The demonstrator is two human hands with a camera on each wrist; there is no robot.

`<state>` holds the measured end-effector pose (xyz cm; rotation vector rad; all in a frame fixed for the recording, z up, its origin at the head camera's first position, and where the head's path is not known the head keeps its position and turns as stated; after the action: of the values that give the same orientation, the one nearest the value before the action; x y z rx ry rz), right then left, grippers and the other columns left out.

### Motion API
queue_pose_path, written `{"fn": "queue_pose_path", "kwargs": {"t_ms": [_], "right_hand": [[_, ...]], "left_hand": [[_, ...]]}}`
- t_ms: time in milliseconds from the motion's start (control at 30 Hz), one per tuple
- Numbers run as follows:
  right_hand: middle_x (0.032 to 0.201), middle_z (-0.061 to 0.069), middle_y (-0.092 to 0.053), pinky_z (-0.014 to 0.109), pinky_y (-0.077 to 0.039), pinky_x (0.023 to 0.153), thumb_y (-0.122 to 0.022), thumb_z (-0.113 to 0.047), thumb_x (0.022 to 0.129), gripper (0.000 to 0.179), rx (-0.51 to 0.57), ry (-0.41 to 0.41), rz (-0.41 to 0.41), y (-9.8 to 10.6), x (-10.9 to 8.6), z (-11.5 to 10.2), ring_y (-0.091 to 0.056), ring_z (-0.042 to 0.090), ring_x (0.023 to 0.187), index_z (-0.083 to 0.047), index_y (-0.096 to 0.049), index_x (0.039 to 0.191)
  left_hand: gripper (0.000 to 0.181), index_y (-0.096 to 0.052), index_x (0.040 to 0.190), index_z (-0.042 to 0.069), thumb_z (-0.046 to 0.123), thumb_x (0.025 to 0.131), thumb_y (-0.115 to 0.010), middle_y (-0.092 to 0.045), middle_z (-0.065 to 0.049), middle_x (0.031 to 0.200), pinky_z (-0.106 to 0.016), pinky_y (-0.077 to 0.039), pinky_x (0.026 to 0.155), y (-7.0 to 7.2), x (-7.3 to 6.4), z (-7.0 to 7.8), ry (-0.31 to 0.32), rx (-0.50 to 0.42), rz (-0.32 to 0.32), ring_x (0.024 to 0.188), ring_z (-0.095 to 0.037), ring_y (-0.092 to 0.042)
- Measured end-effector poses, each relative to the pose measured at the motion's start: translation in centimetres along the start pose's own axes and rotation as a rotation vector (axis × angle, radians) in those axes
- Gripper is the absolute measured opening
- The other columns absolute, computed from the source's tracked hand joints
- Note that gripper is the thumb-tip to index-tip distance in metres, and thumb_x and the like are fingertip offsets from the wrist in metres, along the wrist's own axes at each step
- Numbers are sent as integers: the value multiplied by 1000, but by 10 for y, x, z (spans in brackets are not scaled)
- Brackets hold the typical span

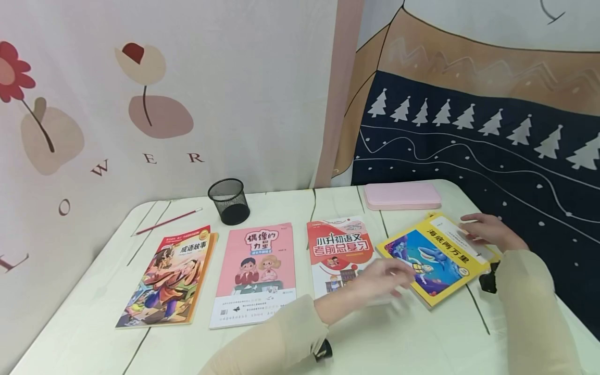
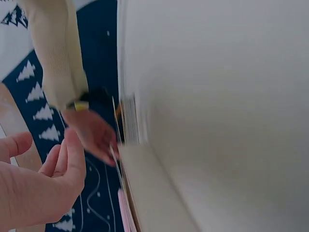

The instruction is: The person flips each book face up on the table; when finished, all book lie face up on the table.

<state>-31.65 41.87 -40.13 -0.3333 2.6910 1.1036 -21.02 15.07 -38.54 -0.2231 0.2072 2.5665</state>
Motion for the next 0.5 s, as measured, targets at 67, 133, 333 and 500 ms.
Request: {"fn": "queue_pose_path", "kwargs": {"t_ms": [67,133,333,500], "right_hand": [[119,32,-35,40,-47,78,-40,-36,93,65,-9,-17,10,1,-4,9,-46,29,92,14,-23,129],[116,30,-37,42,-47,77,-41,-39,92,67,-21,-53,31,3,-4,20,-45,30,91,15,-24,128],[104,22,-46,42,-45,72,-49,-48,84,80,8,-195,56,10,-4,52,-42,35,92,15,-25,127],[105,25,-44,38,-44,70,-56,-50,79,85,27,-267,63,14,-8,65,-39,37,92,15,-26,126]], "left_hand": [[14,-64,95,12,19,84,-60,-55,10,80,-20,-47,61,13,7,2,-41,79,52,72,-5,-53],[16,-64,97,13,20,84,-60,-55,11,82,-19,-46,62,24,13,3,-70,135,98,75,-3,-52],[25,-62,105,11,23,84,-60,-58,10,92,-16,-45,68,48,28,4,-143,281,182,87,-3,-52],[29,-61,110,11,25,85,-59,-58,5,101,-18,-44,72,56,38,0,-133,363,222,91,-6,-51]]}}
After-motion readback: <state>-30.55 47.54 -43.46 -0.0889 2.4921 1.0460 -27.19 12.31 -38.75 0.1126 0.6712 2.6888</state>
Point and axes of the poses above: each hand's wrist, its own x-axis towards the middle knuckle, its own y-axis out of the back of the hand, z = x × y, the point moved 7 cm from there along x, towards the middle knuckle
